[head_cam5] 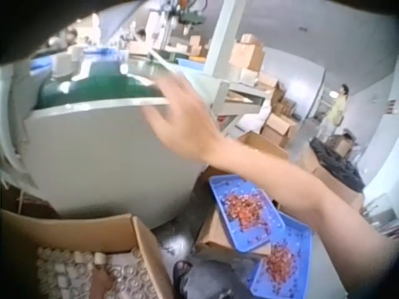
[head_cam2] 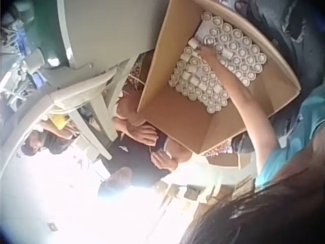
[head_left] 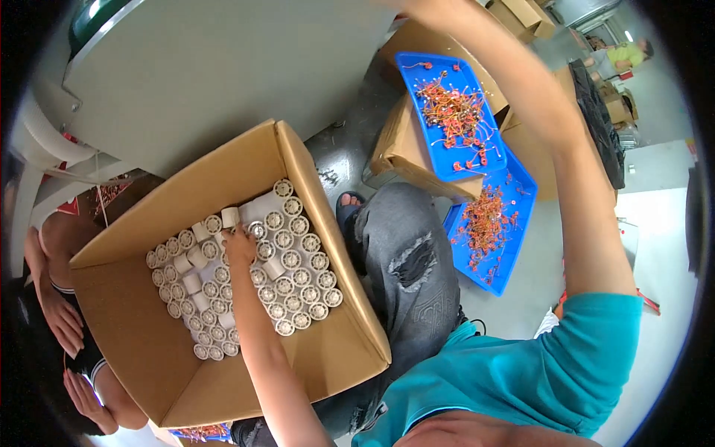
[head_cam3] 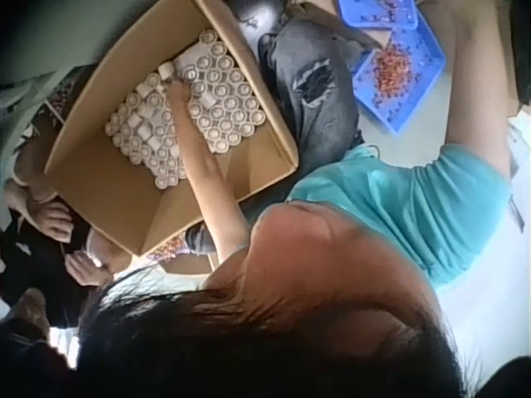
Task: The person assembles electrical components by hand, inserting wire harnesses and connectors into canisters.
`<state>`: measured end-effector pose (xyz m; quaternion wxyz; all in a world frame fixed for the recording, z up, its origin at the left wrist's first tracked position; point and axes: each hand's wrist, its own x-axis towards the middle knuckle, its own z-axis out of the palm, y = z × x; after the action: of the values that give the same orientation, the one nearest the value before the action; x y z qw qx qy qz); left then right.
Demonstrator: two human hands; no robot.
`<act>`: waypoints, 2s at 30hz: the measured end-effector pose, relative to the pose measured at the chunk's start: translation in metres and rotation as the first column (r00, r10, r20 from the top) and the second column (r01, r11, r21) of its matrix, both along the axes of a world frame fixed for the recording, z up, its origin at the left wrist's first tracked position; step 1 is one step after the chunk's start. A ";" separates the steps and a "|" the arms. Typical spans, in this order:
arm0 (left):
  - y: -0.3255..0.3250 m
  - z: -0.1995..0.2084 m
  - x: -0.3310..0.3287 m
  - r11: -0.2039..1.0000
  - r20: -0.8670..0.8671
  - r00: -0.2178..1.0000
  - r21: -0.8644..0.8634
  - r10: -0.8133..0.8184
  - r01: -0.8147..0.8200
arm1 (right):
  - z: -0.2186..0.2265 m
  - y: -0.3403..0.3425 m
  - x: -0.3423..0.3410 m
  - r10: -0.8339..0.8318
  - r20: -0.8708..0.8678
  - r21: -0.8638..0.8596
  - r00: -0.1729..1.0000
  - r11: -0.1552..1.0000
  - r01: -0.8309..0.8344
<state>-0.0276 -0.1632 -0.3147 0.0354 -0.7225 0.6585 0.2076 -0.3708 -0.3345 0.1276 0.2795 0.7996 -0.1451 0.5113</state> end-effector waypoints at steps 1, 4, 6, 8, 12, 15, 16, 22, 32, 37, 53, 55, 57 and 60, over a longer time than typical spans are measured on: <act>-0.005 0.007 -0.003 0.998 -0.057 0.998 0.066 0.015 -0.012 | -0.027 0.024 -0.044 -0.247 -0.112 0.224 0.963 0.937 0.267; -0.008 0.003 0.007 0.995 -0.178 0.982 0.095 0.060 -0.044 | -0.105 0.071 -0.137 -0.451 -0.231 0.739 0.862 0.495 0.457; -0.006 -0.008 0.012 0.998 -0.211 0.976 0.053 0.057 -0.047 | -0.145 0.103 -0.191 -0.513 -0.374 0.870 0.773 0.096 0.484; -0.001 -0.003 0.001 0.995 -0.258 0.963 -0.050 0.075 -0.091 | -0.179 0.135 -0.228 -0.584 -0.413 0.886 0.699 -0.081 0.456; 0.011 0.027 0.008 0.989 -0.177 0.984 -0.150 -0.017 -0.010 | -0.201 0.165 -0.215 -0.624 -0.305 0.948 0.719 -0.126 0.293; 0.011 0.061 0.036 0.973 -0.286 0.956 -0.231 -0.062 -0.006 | -0.205 0.165 -0.196 -0.517 -0.329 0.938 0.790 -0.084 0.336; 0.014 0.074 0.049 0.964 -0.342 0.936 -0.267 -0.082 -0.013 | -0.209 0.165 -0.185 -0.504 -0.400 0.885 0.766 0.005 0.466; 0.035 0.212 0.022 0.924 -0.910 0.274 0.221 0.310 -0.311 | -0.224 0.167 -0.204 -0.558 -0.494 0.772 0.667 0.073 0.632; 0.145 0.315 -0.023 0.982 -0.882 -0.436 0.188 0.178 0.019 | -0.161 0.177 -0.248 -0.754 0.389 0.849 0.529 0.071 -0.523; 0.162 0.328 -0.075 0.958 -0.825 -0.490 0.268 0.282 0.099 | -0.144 0.192 -0.253 -0.768 0.341 0.876 0.542 0.050 -0.480; 0.155 0.359 -0.069 0.664 -0.590 0.564 -0.742 -0.577 -0.097 | -0.061 0.235 0.034 -0.044 0.626 0.640 0.778 -0.541 -0.546; 0.155 0.357 -0.053 0.635 -0.515 0.673 -0.768 -0.531 -0.086 | -0.059 0.233 0.073 0.088 0.620 0.676 0.779 -0.563 -0.475; 0.157 0.351 -0.041 0.601 -0.412 0.792 -0.796 -0.451 -0.072 | -0.061 0.228 0.100 0.194 0.615 0.730 0.764 -0.507 -0.459; 0.165 0.344 -0.026 0.595 -0.429 0.866 -0.776 -0.257 -0.208 | -0.066 0.224 0.131 0.276 0.558 0.814 0.782 -0.367 -0.451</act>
<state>-0.0531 0.0020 0.0291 -0.4621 -0.5703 0.6757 0.0676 -0.2397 -0.1109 0.0615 -0.6259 0.6777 -0.2263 0.3126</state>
